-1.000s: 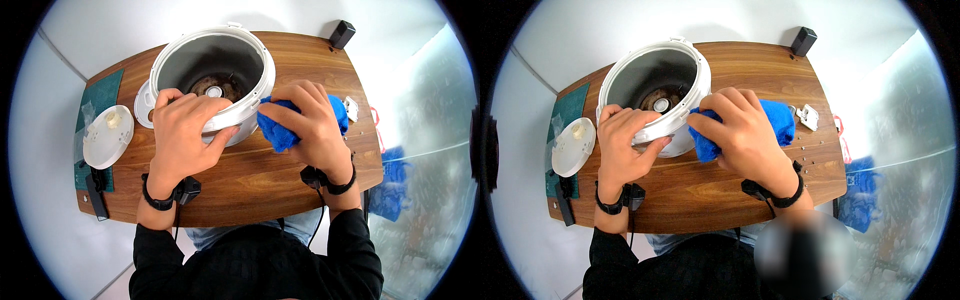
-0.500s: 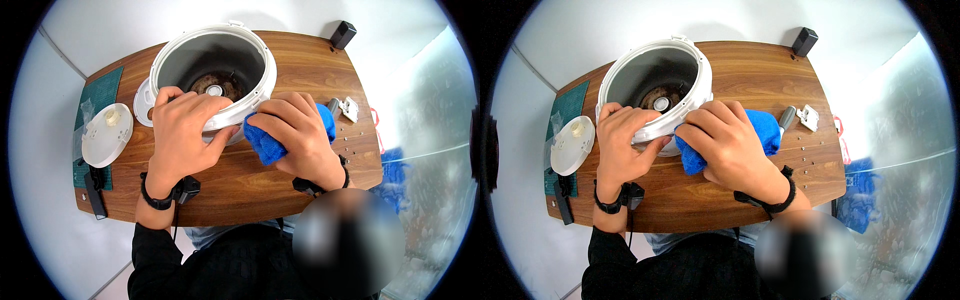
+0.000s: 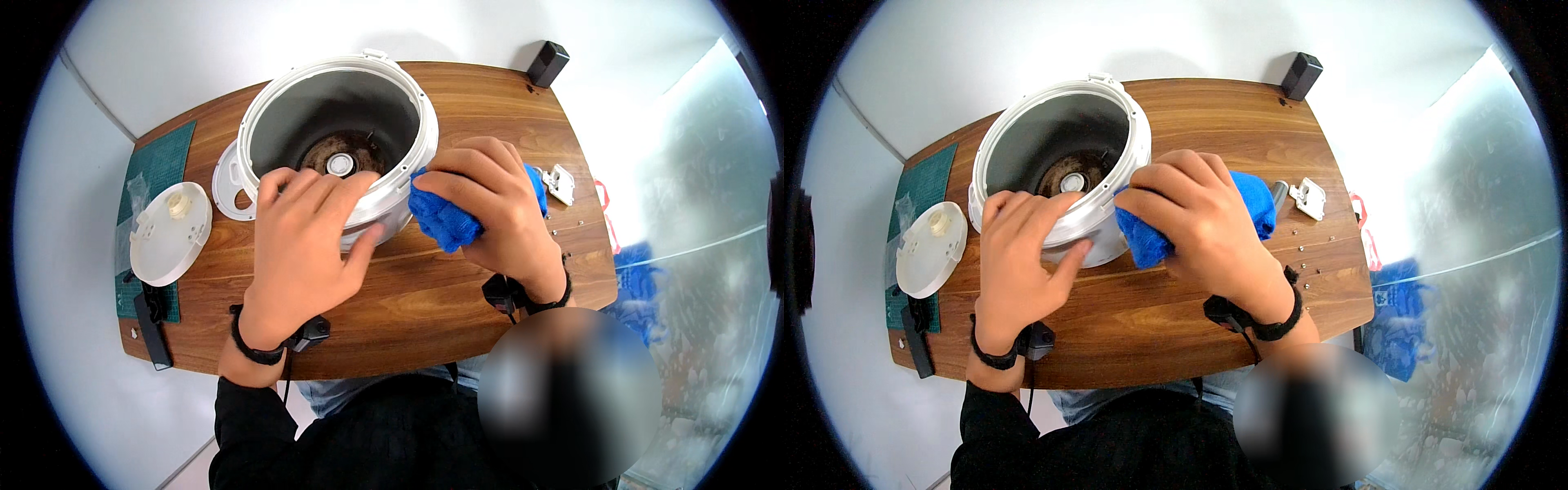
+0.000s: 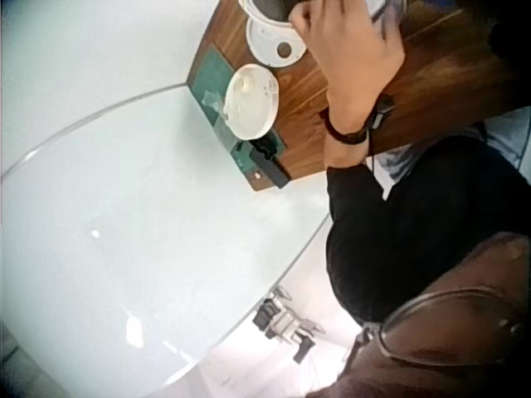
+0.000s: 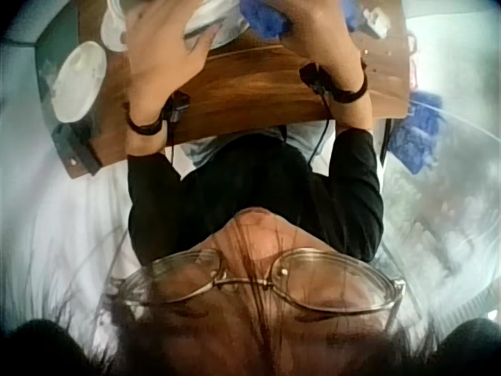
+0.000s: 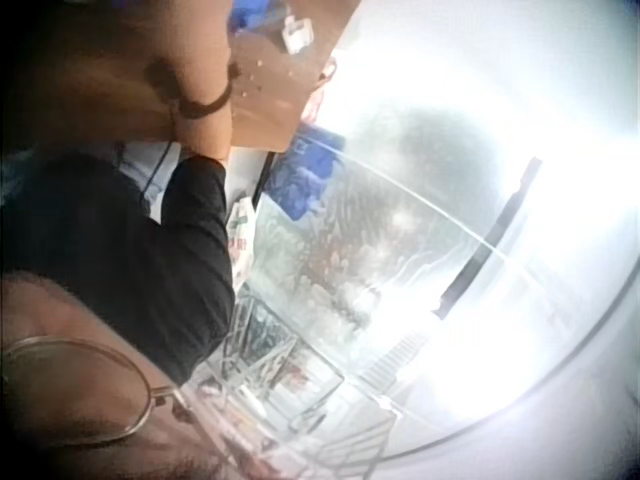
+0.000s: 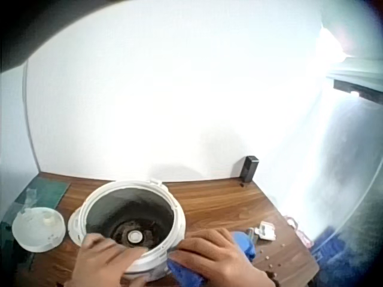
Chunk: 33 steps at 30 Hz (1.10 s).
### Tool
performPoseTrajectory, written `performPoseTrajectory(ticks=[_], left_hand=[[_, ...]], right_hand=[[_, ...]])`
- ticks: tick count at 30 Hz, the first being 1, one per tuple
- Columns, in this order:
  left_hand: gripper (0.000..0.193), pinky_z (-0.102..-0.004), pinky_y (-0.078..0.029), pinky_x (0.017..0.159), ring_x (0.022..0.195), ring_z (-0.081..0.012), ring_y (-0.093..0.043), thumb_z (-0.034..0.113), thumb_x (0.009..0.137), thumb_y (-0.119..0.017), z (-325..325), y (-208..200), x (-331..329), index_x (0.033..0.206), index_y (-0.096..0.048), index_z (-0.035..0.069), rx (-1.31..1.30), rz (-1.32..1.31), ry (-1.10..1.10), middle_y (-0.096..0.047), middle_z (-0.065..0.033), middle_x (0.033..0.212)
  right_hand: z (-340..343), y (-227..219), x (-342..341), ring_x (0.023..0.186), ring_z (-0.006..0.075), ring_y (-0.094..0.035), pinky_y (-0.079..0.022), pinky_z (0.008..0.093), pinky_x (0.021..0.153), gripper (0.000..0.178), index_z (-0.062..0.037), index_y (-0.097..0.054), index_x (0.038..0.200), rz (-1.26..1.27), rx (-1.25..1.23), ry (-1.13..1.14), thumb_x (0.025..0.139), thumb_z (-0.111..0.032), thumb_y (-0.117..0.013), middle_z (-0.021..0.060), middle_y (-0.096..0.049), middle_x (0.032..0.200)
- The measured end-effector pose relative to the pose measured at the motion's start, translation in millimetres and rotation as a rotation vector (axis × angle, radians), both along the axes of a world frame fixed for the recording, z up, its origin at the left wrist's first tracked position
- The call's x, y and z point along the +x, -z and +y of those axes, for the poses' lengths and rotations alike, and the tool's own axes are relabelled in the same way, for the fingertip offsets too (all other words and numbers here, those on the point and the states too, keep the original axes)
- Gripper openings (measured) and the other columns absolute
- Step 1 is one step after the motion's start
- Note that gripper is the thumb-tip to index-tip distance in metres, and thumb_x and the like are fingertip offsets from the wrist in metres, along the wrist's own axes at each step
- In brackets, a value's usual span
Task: The person uses a screwdriver to remove screws from the lid of a white rice cooker, then removes the lid and wipes the inner rim with a blue cloth. The person continues to unscrew and remove parts of the cooker's top assembly.
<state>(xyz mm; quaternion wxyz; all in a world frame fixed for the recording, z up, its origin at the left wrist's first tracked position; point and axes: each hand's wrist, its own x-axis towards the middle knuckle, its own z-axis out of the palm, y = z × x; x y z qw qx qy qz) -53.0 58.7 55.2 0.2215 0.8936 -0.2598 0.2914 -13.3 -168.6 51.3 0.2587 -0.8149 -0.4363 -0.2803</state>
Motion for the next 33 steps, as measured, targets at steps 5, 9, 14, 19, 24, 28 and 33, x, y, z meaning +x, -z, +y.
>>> performPoseTrajectory(ticks=[5, 9, 14, 19, 24, 28, 33], left_hand=[[0.034, -0.0381, -0.039, 0.08, 0.072, -0.0264, -0.061, 0.025, 0.069, -0.086, 0, 7, 5, 0.091, -0.068, 0.007, -0.032, -0.036, 0.006, -0.067, -0.0078, 0.078], [0.033, -0.0372, -0.038, 0.077, 0.067, -0.025, -0.06, 0.027, 0.069, -0.087, 4, 8, 7, 0.086, -0.067, 0.007, -0.031, -0.053, 0.007, -0.066, -0.0065, 0.073], [0.03, -0.0371, -0.038, 0.075, 0.065, -0.0244, -0.059, 0.026, 0.069, -0.086, 3, 5, 6, 0.081, -0.065, 0.008, -0.039, -0.035, 0.022, -0.066, -0.006, 0.071], [0.028, -0.0369, -0.038, 0.074, 0.065, -0.0251, -0.06, 0.024, 0.068, -0.086, 6, 5, 5, 0.08, -0.065, 0.009, -0.052, -0.001, 0.014, -0.066, -0.0059, 0.071], [0.026, -0.0375, -0.038, 0.075, 0.066, -0.0252, -0.06, 0.023, 0.068, -0.085, 8, 2, 5, 0.078, -0.065, 0.01, -0.058, 0.02, 0.02, -0.066, -0.0055, 0.071], [0.025, -0.0376, -0.037, 0.076, 0.067, -0.0245, -0.06, 0.022, 0.067, -0.084, 12, -2, 2, 0.077, -0.065, 0.011, -0.056, 0.077, 0.02, -0.065, -0.0049, 0.07], [0.024, -0.0376, -0.036, 0.076, 0.067, -0.0246, -0.059, 0.022, 0.067, -0.083, 12, -3, 4, 0.076, -0.064, 0.012, -0.05, 0.093, 0.039, -0.064, -0.0036, 0.069]], right_hand=[[1, 2, 3, 0.101, 0.0282, -0.06, -0.046, 0.0422, 0.088, 0.042, -0.0106, -0.07, 0.102, -0.044, -0.001, 0.028, 0.061, -0.005, -0.075, 0.0057, -0.065, 0.106], [0, 2, 10, 0.101, 0.0287, -0.06, -0.047, 0.0423, 0.088, 0.043, -0.0134, -0.071, 0.101, -0.064, 0.009, 0.078, 0.06, -0.005, -0.076, 0.0054, -0.065, 0.106], [-9, 10, 27, 0.098, 0.0291, -0.059, -0.046, 0.0421, 0.087, 0.048, -0.0144, -0.071, 0.102, -0.076, 0.037, 0.188, 0.056, -0.004, -0.078, 0.0035, -0.066, 0.104], [0, 3, 2, 0.105, 0.0296, -0.061, -0.048, 0.0427, 0.089, 0.051, -0.0124, -0.072, 0.101, -0.069, -0.065, 0.109, 0.052, -0.006, -0.082, 0.0052, -0.069, 0.109], [-2, -3, 1, 0.104, 0.0306, -0.061, -0.048, 0.0428, 0.089, 0.052, -0.0106, -0.07, 0.105, 0.034, -0.003, 0.05, 0.054, 0.0, -0.078, 0.0057, -0.069, 0.108], [-5, -5, 3, 0.103, 0.0323, -0.061, -0.048, 0.0423, 0.089, 0.055, -0.0092, -0.068, 0.112, 0.037, 0.111, 0.135, 0.058, 0.002, -0.076, 0.0077, -0.069, 0.11], [11, -2, -10, 0.107, 0.0326, -0.06, -0.048, 0.0442, 0.092, 0.064, -0.0099, -0.067, 0.117, -0.009, 0.116, 0.013, 0.055, -0.008, -0.082, 0.0091, -0.066, 0.116]])
